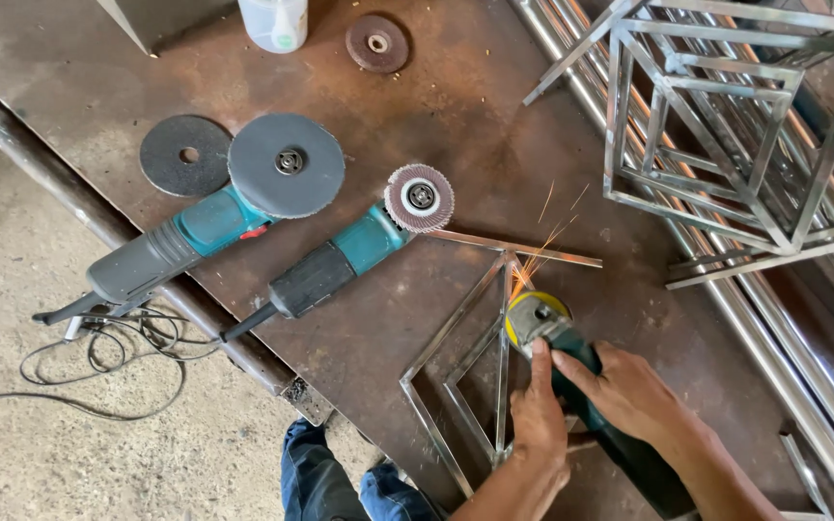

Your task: Grinding and polishing a decorative metal frame using an angle grinder on a workbench.

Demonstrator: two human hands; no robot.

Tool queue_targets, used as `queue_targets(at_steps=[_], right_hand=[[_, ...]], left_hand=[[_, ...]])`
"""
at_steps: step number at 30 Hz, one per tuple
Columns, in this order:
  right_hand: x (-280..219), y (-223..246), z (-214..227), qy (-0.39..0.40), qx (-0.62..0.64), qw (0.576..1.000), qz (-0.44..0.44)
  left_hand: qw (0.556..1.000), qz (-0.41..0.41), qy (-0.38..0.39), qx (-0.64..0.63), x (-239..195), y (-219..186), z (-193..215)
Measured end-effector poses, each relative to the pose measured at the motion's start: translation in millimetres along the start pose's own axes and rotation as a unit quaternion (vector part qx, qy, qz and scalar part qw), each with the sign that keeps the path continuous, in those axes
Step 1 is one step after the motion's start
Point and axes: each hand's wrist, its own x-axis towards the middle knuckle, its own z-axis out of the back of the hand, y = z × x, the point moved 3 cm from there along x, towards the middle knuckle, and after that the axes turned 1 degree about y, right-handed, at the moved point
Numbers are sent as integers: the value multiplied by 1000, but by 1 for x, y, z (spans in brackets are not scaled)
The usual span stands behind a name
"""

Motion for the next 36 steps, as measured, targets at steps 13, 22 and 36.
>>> queue_targets(at_steps=[13,22,36], right_hand=[[-30,11,12,13,41,997,-61],[-15,12,3,1,20,999,-47],[-26,26,9,6,-8,999,-41]], left_hand=[[998,55,31,25,-25,-5,-6],[998,36,27,38,-14,-16,2],[998,23,44,-28,-7,1,4]])
